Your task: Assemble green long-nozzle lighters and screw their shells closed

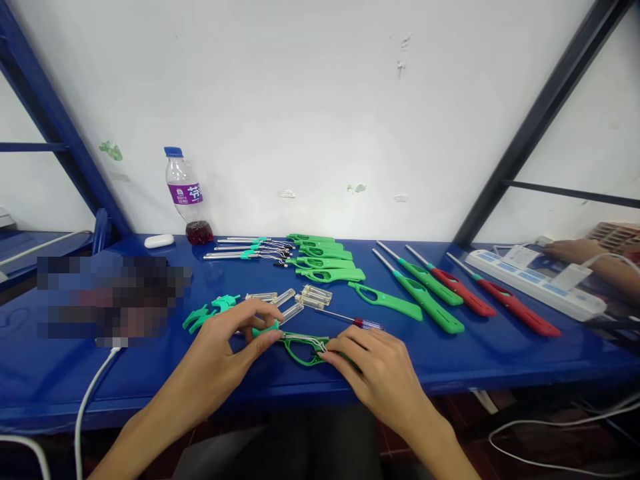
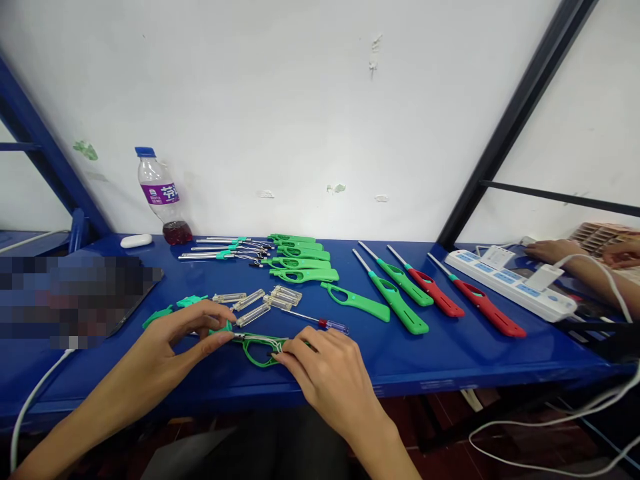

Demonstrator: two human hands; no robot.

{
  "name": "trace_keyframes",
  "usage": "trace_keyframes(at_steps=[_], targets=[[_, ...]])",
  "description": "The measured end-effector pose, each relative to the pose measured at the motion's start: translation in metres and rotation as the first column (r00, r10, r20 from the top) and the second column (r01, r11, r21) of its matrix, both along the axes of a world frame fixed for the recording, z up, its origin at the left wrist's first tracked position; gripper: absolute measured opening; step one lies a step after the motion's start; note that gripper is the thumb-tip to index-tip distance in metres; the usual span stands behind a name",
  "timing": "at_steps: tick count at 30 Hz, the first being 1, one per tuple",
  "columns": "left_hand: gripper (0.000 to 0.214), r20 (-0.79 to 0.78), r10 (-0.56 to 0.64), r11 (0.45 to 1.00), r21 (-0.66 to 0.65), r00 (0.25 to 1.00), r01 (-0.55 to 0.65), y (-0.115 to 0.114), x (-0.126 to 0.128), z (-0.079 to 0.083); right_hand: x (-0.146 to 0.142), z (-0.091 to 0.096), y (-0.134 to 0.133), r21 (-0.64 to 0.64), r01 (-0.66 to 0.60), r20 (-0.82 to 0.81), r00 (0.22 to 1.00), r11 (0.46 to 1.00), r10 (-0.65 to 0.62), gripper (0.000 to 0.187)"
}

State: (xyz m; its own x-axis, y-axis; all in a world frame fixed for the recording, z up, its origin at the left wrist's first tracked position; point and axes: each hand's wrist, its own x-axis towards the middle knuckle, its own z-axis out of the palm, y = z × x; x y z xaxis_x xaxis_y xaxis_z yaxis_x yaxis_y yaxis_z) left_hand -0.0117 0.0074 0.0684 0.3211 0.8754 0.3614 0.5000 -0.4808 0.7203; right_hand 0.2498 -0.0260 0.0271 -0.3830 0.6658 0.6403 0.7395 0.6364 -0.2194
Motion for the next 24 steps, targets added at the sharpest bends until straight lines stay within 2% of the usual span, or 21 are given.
trace_keyframes(at_steps=[3,5,9,12,15,19,24], targets=[[0.014,0.048,0.022,0.998,-0.059,0.999,-0.019,-0.005,0.011,-0.003,0.001,-0.001,-0.001,-0.008,0.0,-0.002,1.0,1.0,0.0,0.021],[0.014,0.025,0.015,1.0,-0.026,1.0,-0.014,-0.006,0.016,-0.007,0.001,-0.001,-0.001,-0.015,-0.002,-0.004,1.0,1.0,0.002,0.019],[0.016,-0.05,-0.019,0.98,0.196,0.999,0.029,0.0,0.02,-0.017,0.0,0.0,0.0,-0.012,-0.01,-0.012,1.0,1.0,0.01,0.02],[0.024,-0.131,-0.014,0.917,0.393,0.991,0.065,0.005,0.016,-0.021,0.0,0.001,0.0,-0.013,-0.009,-0.021,1.0,1.0,0.008,0.021],[0.029,-0.25,0.054,0.858,0.506,0.967,0.083,0.008,0.008,-0.022,-0.001,0.001,0.0,-0.012,-0.005,-0.024,1.0,1.0,0.004,0.023],[0.035,-0.402,0.094,0.833,0.533,0.911,0.15,0.007,0.001,-0.025,-0.001,0.0,0.001,-0.015,-0.006,-0.034,0.999,1.0,0.006,0.021],[0.032,-0.397,0.032,0.864,0.472,0.917,0.175,0.003,0.012,-0.027,-0.002,-0.001,0.0,-0.003,-0.006,-0.032,0.999,1.0,0.006,0.019]])
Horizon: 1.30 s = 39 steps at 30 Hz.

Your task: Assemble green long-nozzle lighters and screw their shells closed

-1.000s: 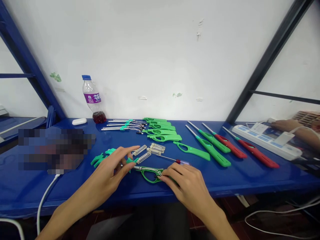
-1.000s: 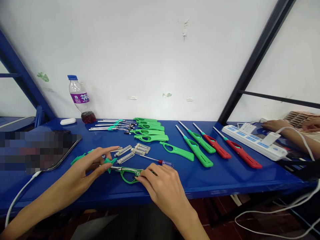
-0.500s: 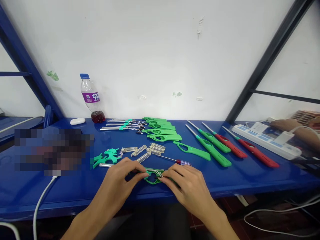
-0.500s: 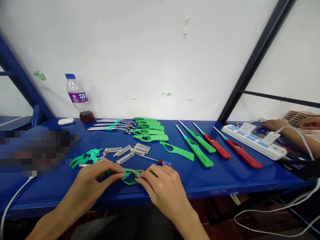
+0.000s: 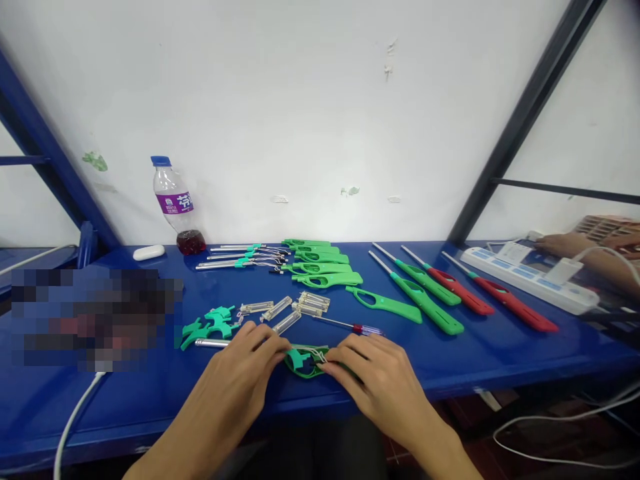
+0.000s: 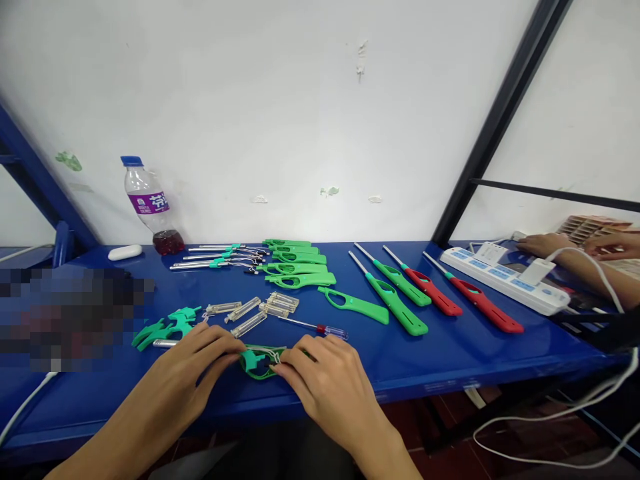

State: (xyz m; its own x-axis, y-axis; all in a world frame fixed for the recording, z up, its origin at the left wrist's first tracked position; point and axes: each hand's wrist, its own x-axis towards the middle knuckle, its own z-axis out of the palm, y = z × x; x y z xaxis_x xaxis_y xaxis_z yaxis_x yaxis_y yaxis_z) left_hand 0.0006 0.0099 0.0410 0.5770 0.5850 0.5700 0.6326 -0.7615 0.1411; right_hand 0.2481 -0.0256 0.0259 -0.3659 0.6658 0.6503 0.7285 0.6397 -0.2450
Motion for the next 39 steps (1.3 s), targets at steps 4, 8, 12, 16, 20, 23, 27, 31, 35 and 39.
trace_keyframes(at_steps=[4,8,12,16,20,23,27,31,35,39], targets=[[0.028,0.054,-0.039,0.998,-0.042,0.998,0.041,-0.004,0.012,-0.002,0.0,0.0,-0.001,0.014,0.007,0.008,1.0,1.0,-0.007,0.018],[0.025,0.109,-0.071,0.997,-0.021,0.991,0.074,-0.004,0.016,-0.006,0.0,0.0,0.0,0.012,0.001,-0.007,1.0,1.0,-0.001,0.021],[0.025,0.125,-0.072,0.997,0.008,0.989,0.072,-0.002,0.017,-0.007,0.0,0.001,-0.001,-0.021,-0.011,-0.031,0.999,1.0,0.01,0.023],[0.025,0.104,-0.051,0.999,0.025,0.993,0.048,-0.002,0.018,-0.007,-0.001,0.0,-0.001,-0.043,-0.003,-0.068,0.998,0.999,0.0,0.021],[0.027,0.096,-0.057,0.998,0.019,0.994,0.055,-0.003,0.017,-0.007,0.0,0.0,-0.003,-0.033,-0.01,-0.143,0.99,0.999,0.005,0.018],[0.032,0.102,-0.072,0.997,0.019,0.992,0.071,-0.002,0.017,-0.005,0.002,0.002,-0.005,-0.069,-0.025,-0.17,0.985,0.997,0.013,0.016],[0.034,0.092,-0.068,0.997,0.037,0.993,0.065,-0.002,0.017,-0.005,0.004,0.001,-0.007,-0.089,-0.035,-0.122,0.992,0.995,0.024,0.01],[0.036,0.073,-0.033,0.999,0.033,0.997,0.03,-0.002,0.017,-0.007,0.004,-0.001,-0.007,-0.077,-0.024,-0.086,0.996,0.997,0.017,0.011],[0.038,0.065,-0.019,1.0,0.006,0.998,0.019,-0.002,0.018,-0.007,0.004,0.002,-0.008,-0.086,-0.026,-0.062,0.998,0.996,0.021,0.013],[0.038,0.061,-0.006,1.0,-0.012,0.998,0.006,-0.002,0.018,-0.008,0.003,0.003,-0.007,-0.091,-0.015,-0.087,0.996,0.996,0.007,0.014]])
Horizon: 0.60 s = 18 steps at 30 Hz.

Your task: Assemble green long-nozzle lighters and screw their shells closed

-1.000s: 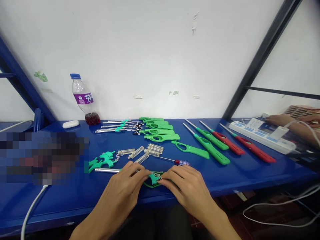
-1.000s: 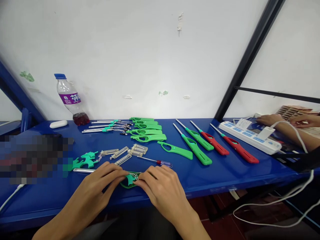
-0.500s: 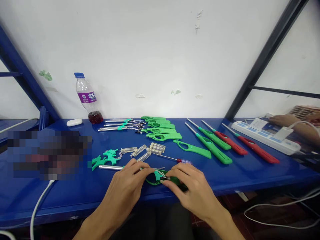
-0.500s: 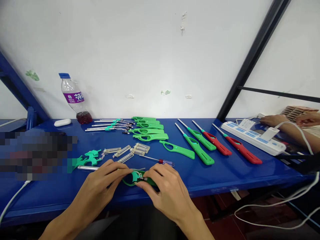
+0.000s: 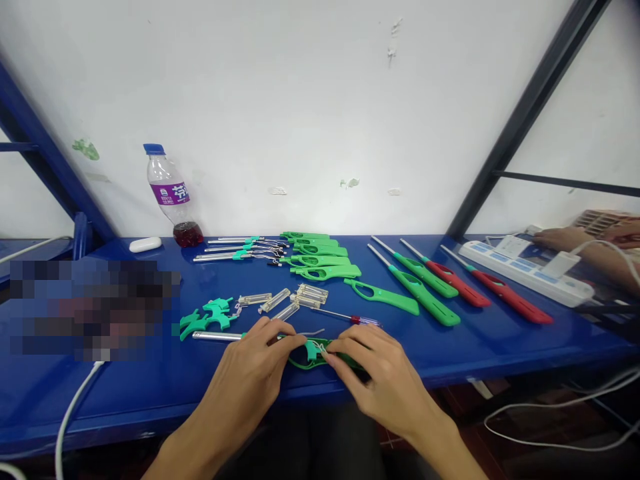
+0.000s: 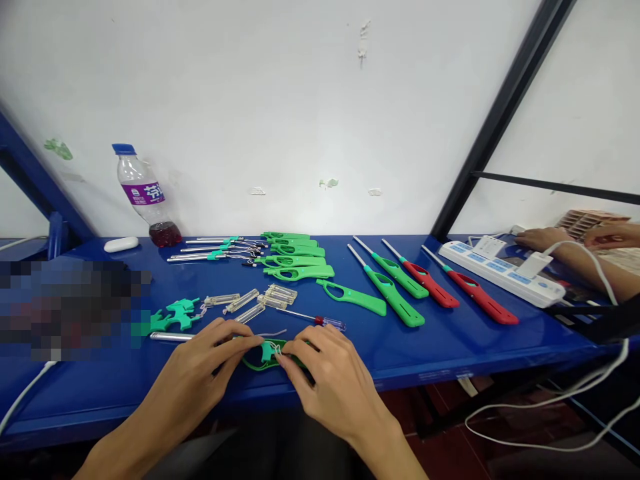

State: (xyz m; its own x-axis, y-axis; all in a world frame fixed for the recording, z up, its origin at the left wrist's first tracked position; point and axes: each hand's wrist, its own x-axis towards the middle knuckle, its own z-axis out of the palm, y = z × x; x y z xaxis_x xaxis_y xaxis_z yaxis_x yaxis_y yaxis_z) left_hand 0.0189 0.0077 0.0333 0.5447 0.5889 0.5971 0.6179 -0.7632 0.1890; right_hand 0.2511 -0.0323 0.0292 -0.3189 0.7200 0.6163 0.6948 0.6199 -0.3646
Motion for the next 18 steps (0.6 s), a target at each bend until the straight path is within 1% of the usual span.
trace_keyframes(at_steps=[4,7,10,13,18], targets=[[0.034,0.027,-0.034,0.998,-0.042,0.999,0.035,-0.004,0.0,0.002,0.0,-0.001,0.001,0.0,-0.003,-0.045,0.999,1.0,0.003,0.016],[0.025,0.026,-0.05,0.996,-0.067,0.998,0.052,-0.01,0.0,0.006,0.002,-0.001,0.0,-0.016,-0.016,-0.059,0.998,1.0,0.015,0.015],[0.018,-0.003,-0.024,0.998,-0.054,1.0,0.024,-0.014,0.002,0.008,0.004,0.002,-0.001,-0.075,-0.045,-0.057,0.998,0.996,0.041,0.01],[0.015,-0.007,-0.013,1.0,-0.028,1.0,0.013,-0.014,0.004,0.007,0.006,0.004,-0.001,-0.137,-0.061,-0.074,0.996,0.989,0.052,0.01],[0.016,0.005,-0.005,1.0,-0.024,1.0,0.005,-0.014,0.005,0.004,0.006,0.004,0.001,-0.175,-0.058,-0.08,0.996,0.983,0.045,0.011]])
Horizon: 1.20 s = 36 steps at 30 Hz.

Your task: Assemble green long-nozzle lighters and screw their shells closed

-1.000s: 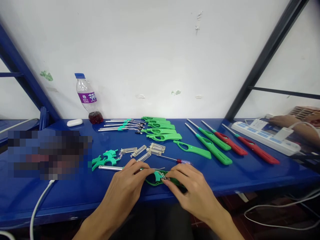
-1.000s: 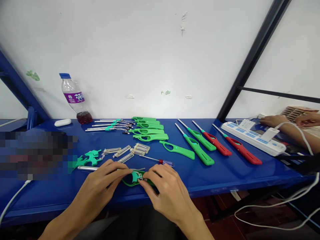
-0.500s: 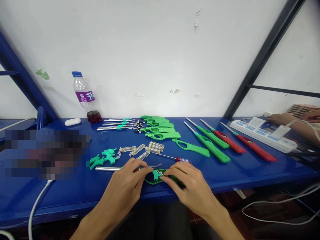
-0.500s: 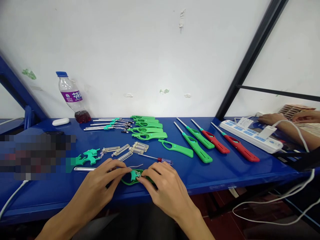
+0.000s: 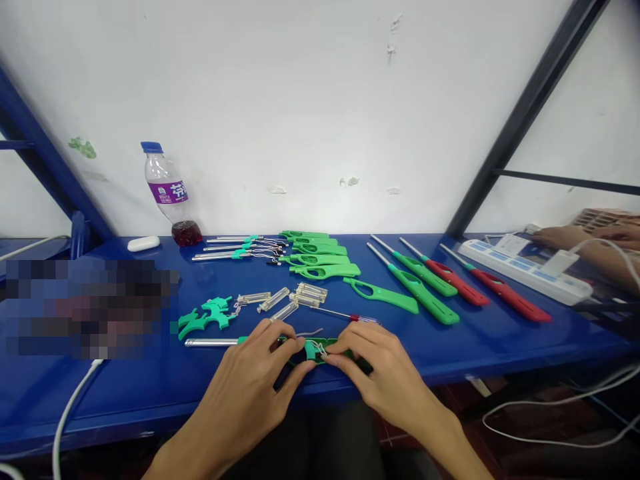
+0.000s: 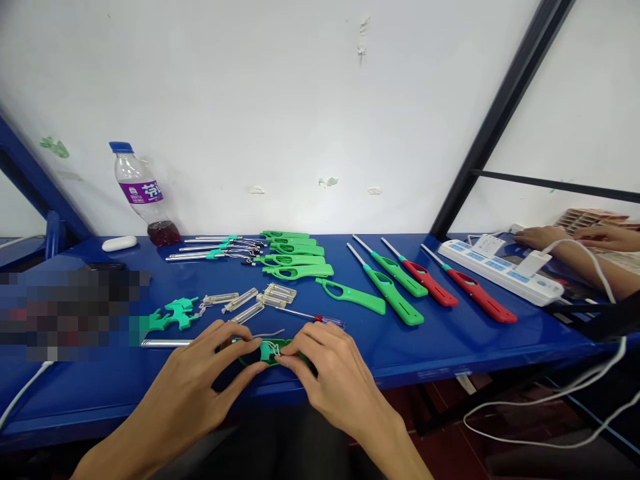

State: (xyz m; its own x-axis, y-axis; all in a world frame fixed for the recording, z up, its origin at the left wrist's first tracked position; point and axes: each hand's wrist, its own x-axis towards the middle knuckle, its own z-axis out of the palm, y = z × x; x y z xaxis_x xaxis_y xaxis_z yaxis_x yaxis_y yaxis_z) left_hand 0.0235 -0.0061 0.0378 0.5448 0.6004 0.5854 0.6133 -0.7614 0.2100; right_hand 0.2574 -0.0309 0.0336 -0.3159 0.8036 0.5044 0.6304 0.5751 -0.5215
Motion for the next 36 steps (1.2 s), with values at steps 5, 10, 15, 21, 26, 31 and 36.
trace_keyframes(at_steps=[5,10,15,21,26,31,36], targets=[[0.019,0.0,-0.01,1.0,-0.006,1.0,0.01,-0.002,-0.001,0.001,-0.001,0.0,0.0,-0.01,0.009,0.002,1.0,1.0,-0.009,0.012],[0.022,-0.008,-0.004,1.0,-0.022,1.0,0.004,-0.001,-0.001,0.001,-0.002,0.001,0.001,-0.061,0.013,-0.032,0.999,0.998,-0.015,0.013],[0.022,-0.013,0.003,0.997,-0.078,1.0,-0.004,-0.001,-0.001,0.0,-0.002,0.002,0.003,-0.073,-0.015,-0.099,0.995,0.997,0.008,0.015],[0.023,-0.037,0.006,0.992,-0.127,0.999,-0.011,-0.002,0.001,-0.001,0.0,0.003,0.003,-0.121,0.027,-0.15,0.988,0.992,-0.045,0.012],[0.031,-0.066,0.014,0.996,-0.091,0.998,-0.02,-0.001,0.001,0.0,-0.006,0.003,-0.002,-0.102,0.043,-0.043,0.998,0.994,-0.048,0.016],[0.038,-0.088,0.028,0.999,-0.025,0.996,-0.031,-0.002,0.0,-0.001,-0.016,-0.005,-0.006,0.005,0.122,-0.002,0.993,0.993,-0.122,0.014],[0.043,-0.104,0.038,0.999,-0.005,0.994,-0.038,0.0,0.0,-0.003,-0.018,-0.013,-0.003,0.042,0.14,-0.017,0.99,0.989,-0.14,0.016]])
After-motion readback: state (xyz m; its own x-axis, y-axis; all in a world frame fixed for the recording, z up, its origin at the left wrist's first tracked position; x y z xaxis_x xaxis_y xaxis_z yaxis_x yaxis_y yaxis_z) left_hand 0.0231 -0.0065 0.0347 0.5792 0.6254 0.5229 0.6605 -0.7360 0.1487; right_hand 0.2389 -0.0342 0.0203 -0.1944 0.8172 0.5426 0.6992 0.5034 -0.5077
